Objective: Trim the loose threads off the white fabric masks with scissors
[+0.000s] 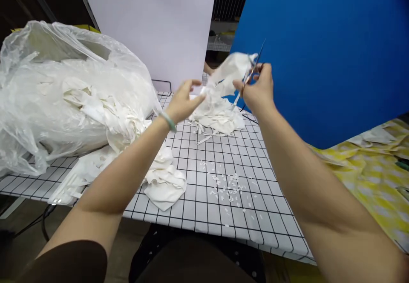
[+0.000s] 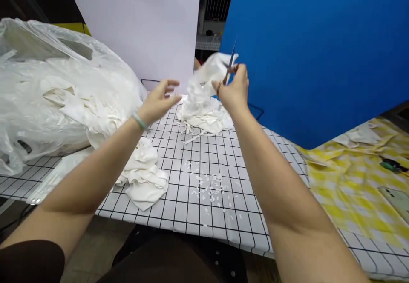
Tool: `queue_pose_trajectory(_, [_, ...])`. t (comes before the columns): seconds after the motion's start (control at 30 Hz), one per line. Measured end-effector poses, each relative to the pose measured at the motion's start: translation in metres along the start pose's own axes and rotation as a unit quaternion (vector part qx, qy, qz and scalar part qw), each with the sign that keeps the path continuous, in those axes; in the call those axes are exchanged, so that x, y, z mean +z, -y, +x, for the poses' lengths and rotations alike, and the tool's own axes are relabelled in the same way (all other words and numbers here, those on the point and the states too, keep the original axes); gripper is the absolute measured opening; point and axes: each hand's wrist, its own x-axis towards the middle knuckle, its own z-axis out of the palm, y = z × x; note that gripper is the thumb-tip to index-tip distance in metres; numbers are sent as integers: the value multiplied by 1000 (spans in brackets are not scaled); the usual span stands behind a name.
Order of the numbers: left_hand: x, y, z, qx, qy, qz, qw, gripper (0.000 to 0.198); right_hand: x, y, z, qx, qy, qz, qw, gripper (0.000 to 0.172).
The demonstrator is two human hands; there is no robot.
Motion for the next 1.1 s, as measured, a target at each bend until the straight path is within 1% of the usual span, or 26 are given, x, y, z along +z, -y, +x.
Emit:
queue_pose_trajectory(0.03, [-2, 12, -29, -18, -2, 39, 999, 29, 4, 5, -31, 69, 3, 22, 997, 36])
queue_pose_trajectory(0.07, [-5, 24, -58, -36, -1, 74, 997, 25, 10, 14, -66, 134, 52, 61, 988, 34])
queue_pose_trajectory(0.1, [-9, 34, -87, -56, -3, 101, 993, 22, 18, 26, -103, 197, 147, 113, 963, 29])
queue_pose_trajectory(0.13, [-13, 44, -112, -71, -5, 114, 991, 22, 29, 41, -138, 241, 257, 164, 921, 27])
queue_pose_trajectory(0.17, [-17, 51, -134, -83, -6, 126, 989, 22, 40, 56, -169, 270, 332, 203, 881, 27])
queue_pose_trajectory(0.2, [-20, 56, -152, -92, 1, 133, 987, 24, 50, 69, -195, 279, 364, 231, 858, 28])
queue_pose_trajectory(0.23, [-23, 60, -166, -94, 20, 136, 986, 24, 60, 81, -216, 281, 379, 235, 850, 29])
queue_pose_trajectory(0.27, [-24, 61, -176, -91, 52, 137, 985, 24, 68, 89, -231, 284, 386, 237, 845, 28])
queue_pose_trajectory(0.3, [-25, 61, -184, -83, 93, 136, 983, 23, 73, 95, -240, 285, 382, 234, 847, 25])
queue_pose_trajectory(0.37, [-23, 57, -193, -59, 179, 131, 973, 21, 76, 98, -247, 295, 370, 231, 850, 18])
queue_pose_trajectory(0.4, [-21, 54, -196, -47, 210, 132, 968, 19, 73, 97, -247, 300, 362, 234, 851, 16])
queue_pose_trajectory(0.43, [-19, 51, -197, -38, 229, 135, 963, 15, 69, 96, -247, 304, 352, 240, 852, 16])
queue_pose_trajectory(0.47, [-17, 47, -197, -32, 237, 139, 961, 9, 65, 96, -246, 307, 340, 248, 854, 16])
queue_pose_trajectory(0.5, [-15, 43, -197, -28, 236, 142, 961, 8, 59, 95, -247, 307, 328, 256, 856, 19])
queue_pose_trajectory(0.57, [-12, 34, -195, -24, 221, 144, 964, 19, 51, 98, -249, 297, 305, 274, 862, 26])
queue_pose_trajectory(0.63, [-14, 21, -191, -23, 194, 137, 971, 25, 44, 102, -250, 285, 278, 300, 867, 30])
queue_pose_trajectory(0.73, [-21, -4, -184, -50, 164, 127, 977, 25, 37, 110, -244, 297, 221, 359, 857, 27])
queue_pose_trajectory(0.77, [-25, -12, -181, -69, 166, 128, 975, 23, 34, 113, -241, 305, 205, 379, 849, 26])
queue_pose_trajectory(0.83, [-32, -28, -175, -108, 193, 137, 966, 21, 29, 121, -236, 306, 191, 405, 840, 29])
queue_pose_trajectory(0.87, [-35, -34, -172, -126, 209, 143, 959, 21, 28, 127, -236, 296, 194, 406, 843, 32])
queue_pose_trajectory(0.93, [-41, -45, -164, -150, 236, 153, 948, 24, 28, 141, -241, 275, 202, 387, 857, 38])
queue_pose_trajectory(0.97, [-44, -48, -160, -157, 242, 161, 944, 24, 29, 147, -244, 270, 201, 374, 864, 38])
queue_pose_trajectory(1.0, [-47, -51, -156, -161, 241, 172, 941, 21, 31, 151, -247, 276, 193, 372, 865, 36])
queue_pose_trajectory(1.03, [-51, -52, -153, -166, 240, 183, 939, 17, 32, 153, -248, 296, 181, 384, 856, 33])
queue_pose_trajectory(1.07, [-55, -53, -150, -170, 243, 188, 936, 13, 32, 153, -246, 323, 165, 410, 837, 29])
queue_pose_trajectory(1.1, [-60, -53, -149, -175, 259, 182, 932, 12, 30, 150, -242, 349, 152, 442, 812, 28])
